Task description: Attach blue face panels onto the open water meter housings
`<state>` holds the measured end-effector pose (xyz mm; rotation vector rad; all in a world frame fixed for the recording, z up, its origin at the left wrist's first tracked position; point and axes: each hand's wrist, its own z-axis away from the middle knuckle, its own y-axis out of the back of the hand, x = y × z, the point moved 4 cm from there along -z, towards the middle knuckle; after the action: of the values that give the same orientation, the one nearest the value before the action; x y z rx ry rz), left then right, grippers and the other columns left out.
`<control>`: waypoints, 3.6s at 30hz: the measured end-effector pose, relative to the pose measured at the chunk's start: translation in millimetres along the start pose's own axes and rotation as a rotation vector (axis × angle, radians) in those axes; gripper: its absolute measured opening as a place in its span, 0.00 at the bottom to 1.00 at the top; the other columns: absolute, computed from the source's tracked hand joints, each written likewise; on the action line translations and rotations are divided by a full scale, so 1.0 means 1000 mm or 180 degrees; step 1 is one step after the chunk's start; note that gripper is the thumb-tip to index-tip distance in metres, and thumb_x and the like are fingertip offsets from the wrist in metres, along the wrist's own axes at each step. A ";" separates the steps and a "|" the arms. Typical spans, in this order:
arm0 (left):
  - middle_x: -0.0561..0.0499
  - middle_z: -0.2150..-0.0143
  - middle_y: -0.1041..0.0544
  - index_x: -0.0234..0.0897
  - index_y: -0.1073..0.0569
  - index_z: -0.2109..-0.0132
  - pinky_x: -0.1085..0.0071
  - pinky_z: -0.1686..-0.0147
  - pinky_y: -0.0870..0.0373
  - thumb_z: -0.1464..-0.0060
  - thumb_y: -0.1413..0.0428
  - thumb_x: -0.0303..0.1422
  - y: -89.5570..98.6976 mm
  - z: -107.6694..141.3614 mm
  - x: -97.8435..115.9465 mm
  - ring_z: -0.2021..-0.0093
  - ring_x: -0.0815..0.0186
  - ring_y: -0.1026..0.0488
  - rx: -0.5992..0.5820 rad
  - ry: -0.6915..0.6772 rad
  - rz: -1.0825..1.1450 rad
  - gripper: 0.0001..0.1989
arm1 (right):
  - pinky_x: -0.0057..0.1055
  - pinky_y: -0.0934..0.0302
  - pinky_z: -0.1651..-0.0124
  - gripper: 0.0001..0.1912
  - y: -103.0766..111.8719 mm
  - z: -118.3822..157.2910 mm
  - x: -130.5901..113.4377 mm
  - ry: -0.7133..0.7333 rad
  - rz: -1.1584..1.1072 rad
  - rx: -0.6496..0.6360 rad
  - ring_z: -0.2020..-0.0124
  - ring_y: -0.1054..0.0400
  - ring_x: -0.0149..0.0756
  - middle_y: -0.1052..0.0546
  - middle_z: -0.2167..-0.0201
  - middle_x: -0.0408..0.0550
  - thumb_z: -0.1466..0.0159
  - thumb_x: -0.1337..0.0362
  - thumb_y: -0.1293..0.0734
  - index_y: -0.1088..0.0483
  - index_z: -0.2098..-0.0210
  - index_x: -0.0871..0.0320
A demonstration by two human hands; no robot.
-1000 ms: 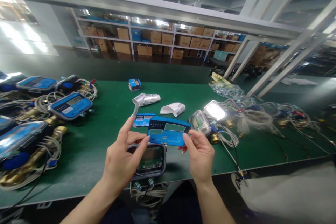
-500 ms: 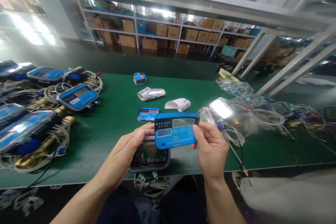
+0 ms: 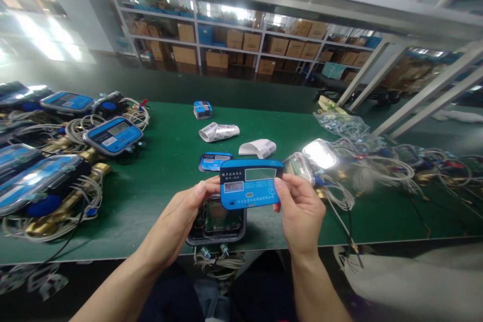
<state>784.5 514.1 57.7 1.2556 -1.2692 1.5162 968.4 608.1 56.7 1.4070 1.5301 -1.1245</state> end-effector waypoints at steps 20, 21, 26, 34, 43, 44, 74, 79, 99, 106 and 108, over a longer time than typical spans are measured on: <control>0.53 0.48 0.22 0.43 0.20 0.54 0.70 0.41 0.40 0.38 0.50 0.50 -0.003 0.001 0.000 0.41 0.59 0.33 -0.0115 0.0005 0.0226 0.21 | 0.19 0.41 0.84 0.09 0.000 0.002 0.003 -0.0077 0.0013 -0.0037 0.85 0.39 0.24 0.31 0.83 0.37 0.41 0.60 0.28 0.27 0.67 0.59; 0.54 0.48 0.22 0.43 0.20 0.54 0.70 0.41 0.40 0.38 0.50 0.50 -0.003 0.001 0.001 0.41 0.59 0.33 -0.0128 -0.0017 0.0220 0.21 | 0.19 0.41 0.84 0.09 0.000 0.001 0.003 -0.0077 0.0002 -0.0044 0.85 0.39 0.24 0.31 0.83 0.37 0.41 0.60 0.28 0.27 0.67 0.59; 0.53 0.48 0.22 0.42 0.20 0.53 0.69 0.40 0.40 0.37 0.50 0.49 -0.004 0.001 0.000 0.41 0.59 0.33 -0.0158 -0.0047 0.0233 0.20 | 0.18 0.42 0.84 0.08 0.000 0.000 0.005 -0.0083 0.0004 -0.0050 0.86 0.39 0.24 0.31 0.83 0.37 0.41 0.60 0.28 0.27 0.67 0.59; 0.55 0.43 0.26 0.45 0.21 0.52 0.67 0.38 0.41 0.39 0.48 0.49 -0.004 0.000 0.001 0.38 0.57 0.36 -0.0150 -0.0038 0.0121 0.19 | 0.19 0.42 0.83 0.10 -0.001 0.002 0.008 -0.0205 0.0023 -0.0068 0.85 0.39 0.24 0.31 0.83 0.37 0.41 0.59 0.28 0.27 0.66 0.60; 0.55 0.44 0.25 0.46 0.21 0.51 0.70 0.39 0.39 0.39 0.47 0.47 -0.007 0.001 0.003 0.41 0.60 0.33 -0.0168 0.0025 0.0117 0.17 | 0.20 0.41 0.82 0.09 -0.001 0.002 0.008 -0.0197 0.0093 -0.0096 0.84 0.38 0.25 0.30 0.82 0.38 0.40 0.60 0.29 0.27 0.65 0.60; 0.55 0.45 0.24 0.46 0.21 0.51 0.70 0.40 0.39 0.39 0.47 0.47 -0.007 0.001 0.003 0.42 0.60 0.32 -0.0163 0.0028 0.0125 0.17 | 0.20 0.41 0.82 0.09 -0.001 0.002 0.007 -0.0187 0.0095 -0.0092 0.84 0.38 0.25 0.30 0.83 0.38 0.40 0.60 0.29 0.27 0.66 0.60; 0.50 0.53 0.22 0.37 0.21 0.60 0.75 0.58 0.31 0.47 0.36 0.43 -0.005 0.000 -0.010 0.56 0.65 0.27 0.0433 0.0244 0.0124 0.14 | 0.22 0.42 0.81 0.09 -0.002 0.008 0.011 0.0081 0.0420 -0.0078 0.85 0.38 0.26 0.32 0.83 0.36 0.38 0.58 0.30 0.27 0.64 0.59; 0.51 0.54 0.23 0.38 0.23 0.66 0.67 0.49 0.33 0.45 0.38 0.37 0.002 0.007 -0.003 0.51 0.61 0.28 0.1039 -0.0653 -0.0730 0.07 | 0.26 0.34 0.75 0.11 -0.007 0.016 0.010 0.0058 0.0237 -0.0247 0.80 0.32 0.29 0.28 0.78 0.38 0.38 0.61 0.30 0.28 0.56 0.57; 0.45 0.46 0.25 0.39 0.27 0.49 0.58 0.43 0.33 0.49 0.35 0.37 0.024 0.039 -0.023 0.46 0.56 0.28 0.1828 -0.1109 -0.1513 0.20 | 0.31 0.28 0.69 0.12 -0.003 0.039 0.023 -0.0660 -0.0961 -0.0148 0.77 0.26 0.33 0.23 0.76 0.41 0.45 0.60 0.25 0.30 0.70 0.57; 0.39 0.45 0.28 0.36 0.33 0.42 0.54 0.49 0.34 0.55 0.33 0.47 0.009 0.000 -0.030 0.46 0.47 0.32 0.0970 -0.1106 -0.4175 0.36 | 0.31 0.30 0.72 0.14 0.012 0.015 0.016 -0.0463 -0.1022 0.0220 0.79 0.27 0.33 0.24 0.77 0.40 0.46 0.60 0.24 0.32 0.71 0.58; 0.47 0.59 0.24 0.38 0.26 0.54 0.63 0.58 0.33 0.51 0.36 0.47 0.012 -0.009 -0.031 0.57 0.55 0.28 0.0905 -0.0976 -0.3957 0.22 | 0.30 0.31 0.73 0.14 0.015 0.017 0.020 -0.0535 -0.0978 0.0189 0.79 0.27 0.33 0.24 0.79 0.40 0.46 0.60 0.24 0.32 0.71 0.58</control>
<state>777.6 521.6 24.8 1.9601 -0.2086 0.5843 980.5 598.6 30.2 1.1061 1.6374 -1.4447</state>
